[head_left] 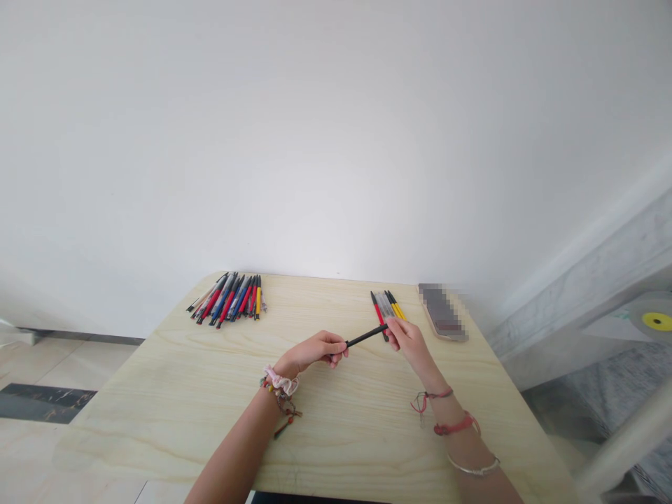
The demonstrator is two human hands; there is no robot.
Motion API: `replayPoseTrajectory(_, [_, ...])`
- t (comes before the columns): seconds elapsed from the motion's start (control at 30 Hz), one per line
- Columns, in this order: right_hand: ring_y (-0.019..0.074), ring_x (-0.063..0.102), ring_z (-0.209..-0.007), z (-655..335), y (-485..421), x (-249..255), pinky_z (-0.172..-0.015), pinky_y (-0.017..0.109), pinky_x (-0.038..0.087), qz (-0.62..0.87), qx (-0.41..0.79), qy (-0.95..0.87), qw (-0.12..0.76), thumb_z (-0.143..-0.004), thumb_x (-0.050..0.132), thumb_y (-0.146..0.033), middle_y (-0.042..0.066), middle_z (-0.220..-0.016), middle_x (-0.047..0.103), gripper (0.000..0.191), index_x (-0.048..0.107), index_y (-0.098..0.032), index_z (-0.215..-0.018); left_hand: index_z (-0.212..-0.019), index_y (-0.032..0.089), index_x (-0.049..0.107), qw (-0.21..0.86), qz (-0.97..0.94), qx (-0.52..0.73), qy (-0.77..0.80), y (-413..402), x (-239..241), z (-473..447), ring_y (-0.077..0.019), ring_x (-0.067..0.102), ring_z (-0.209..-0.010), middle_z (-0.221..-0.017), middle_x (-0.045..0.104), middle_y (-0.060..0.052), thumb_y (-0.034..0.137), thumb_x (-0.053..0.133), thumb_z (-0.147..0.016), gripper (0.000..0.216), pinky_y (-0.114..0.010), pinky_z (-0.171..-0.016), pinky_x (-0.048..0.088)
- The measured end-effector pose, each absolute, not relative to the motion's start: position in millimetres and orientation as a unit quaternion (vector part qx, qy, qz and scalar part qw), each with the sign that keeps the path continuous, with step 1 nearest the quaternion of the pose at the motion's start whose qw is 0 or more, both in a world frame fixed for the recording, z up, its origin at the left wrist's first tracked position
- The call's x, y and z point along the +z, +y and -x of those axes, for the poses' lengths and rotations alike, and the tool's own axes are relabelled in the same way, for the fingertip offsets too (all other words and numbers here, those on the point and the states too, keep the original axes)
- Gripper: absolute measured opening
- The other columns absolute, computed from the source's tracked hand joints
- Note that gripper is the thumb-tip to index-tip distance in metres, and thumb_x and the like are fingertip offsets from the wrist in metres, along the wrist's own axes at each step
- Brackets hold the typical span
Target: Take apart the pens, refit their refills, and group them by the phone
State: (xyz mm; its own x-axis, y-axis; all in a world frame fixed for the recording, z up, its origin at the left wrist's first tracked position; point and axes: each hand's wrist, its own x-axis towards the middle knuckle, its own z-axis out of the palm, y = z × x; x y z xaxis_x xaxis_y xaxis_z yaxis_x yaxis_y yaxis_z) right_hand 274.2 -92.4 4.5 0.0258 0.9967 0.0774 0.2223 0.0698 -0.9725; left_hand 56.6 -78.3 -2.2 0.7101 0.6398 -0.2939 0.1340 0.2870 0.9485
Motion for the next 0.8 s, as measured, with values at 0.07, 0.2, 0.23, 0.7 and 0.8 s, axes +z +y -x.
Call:
replayPoseTrajectory(0.07, [0.0075, 0.039, -0.038, -274.4, -92.6, 6.3, -0.038, 0.021, 0.031, 0.524, 0.431, -0.573, 0.459, -0.071, 0.048, -0.049, -0.004, -0.045, 0.044, 0.035, 0.046, -0.017, -0.056, -0.069, 0.011, 0.055, 0.722, -0.577, 0.169, 0.343, -77.8, -1.5, -54.5, -0.0062, 0.039, -0.048, -0.050, 0.043, 0.004, 0.040, 0.051, -0.070, 0.029, -0.021, -0.051, 0.030])
replayPoseTrajectory(0.2, [0.0084, 0.044, -0.044, -275.3, -92.1, 6.5, -0.042, 0.021, 0.035, 0.459, 0.480, -0.579, 0.473, -0.067, 0.055, -0.043, -0.004, -0.053, 0.049, 0.028, 0.050, -0.017, -0.078, -0.069, 0.011, 0.055, 0.725, -0.569, 0.176, 0.346, -76.2, -0.4, -49.8, -0.0059, 0.037, -0.047, -0.048, 0.042, 0.005, 0.042, 0.050, -0.070, 0.031, -0.021, -0.050, 0.030])
replayPoseTrajectory(0.23, [0.0085, 0.045, -0.044, -275.3, -91.6, 5.0, -0.041, 0.021, 0.035, 0.458, 0.484, -0.573, 0.477, -0.067, 0.055, -0.043, -0.004, -0.055, 0.050, 0.031, 0.049, -0.018, -0.083, -0.069, 0.011, 0.055, 0.723, -0.570, 0.179, 0.347, -75.6, -0.6, -49.0, -0.0059, 0.037, -0.047, -0.048, 0.042, 0.005, 0.042, 0.050, -0.070, 0.031, -0.021, -0.050, 0.030])
replayPoseTrajectory(0.7, [0.0076, 0.044, -0.042, -271.6, -90.7, 0.4, -0.036, 0.019, 0.032, 0.514, 0.468, -0.569, 0.439, -0.068, 0.052, -0.041, -0.001, -0.056, 0.053, 0.026, 0.053, -0.015, -0.075, -0.067, 0.011, 0.056, 0.689, -0.598, 0.168, 0.373, -72.6, -0.3, -45.6, -0.0063, 0.038, -0.047, -0.048, 0.042, 0.005, 0.040, 0.051, -0.068, 0.030, -0.021, -0.051, 0.031])
replayPoseTrajectory(0.8, [0.0083, 0.047, -0.048, -271.5, -90.1, 0.0, -0.039, 0.019, 0.035, 0.503, 0.452, -0.583, 0.450, -0.062, 0.060, -0.036, 0.000, -0.063, 0.055, 0.023, 0.054, -0.016, -0.073, -0.067, 0.011, 0.057, 0.694, -0.596, 0.166, 0.367, -72.4, 0.0, -45.6, -0.0061, 0.038, -0.046, -0.048, 0.041, 0.005, 0.040, 0.050, -0.068, 0.029, -0.021, -0.050, 0.031])
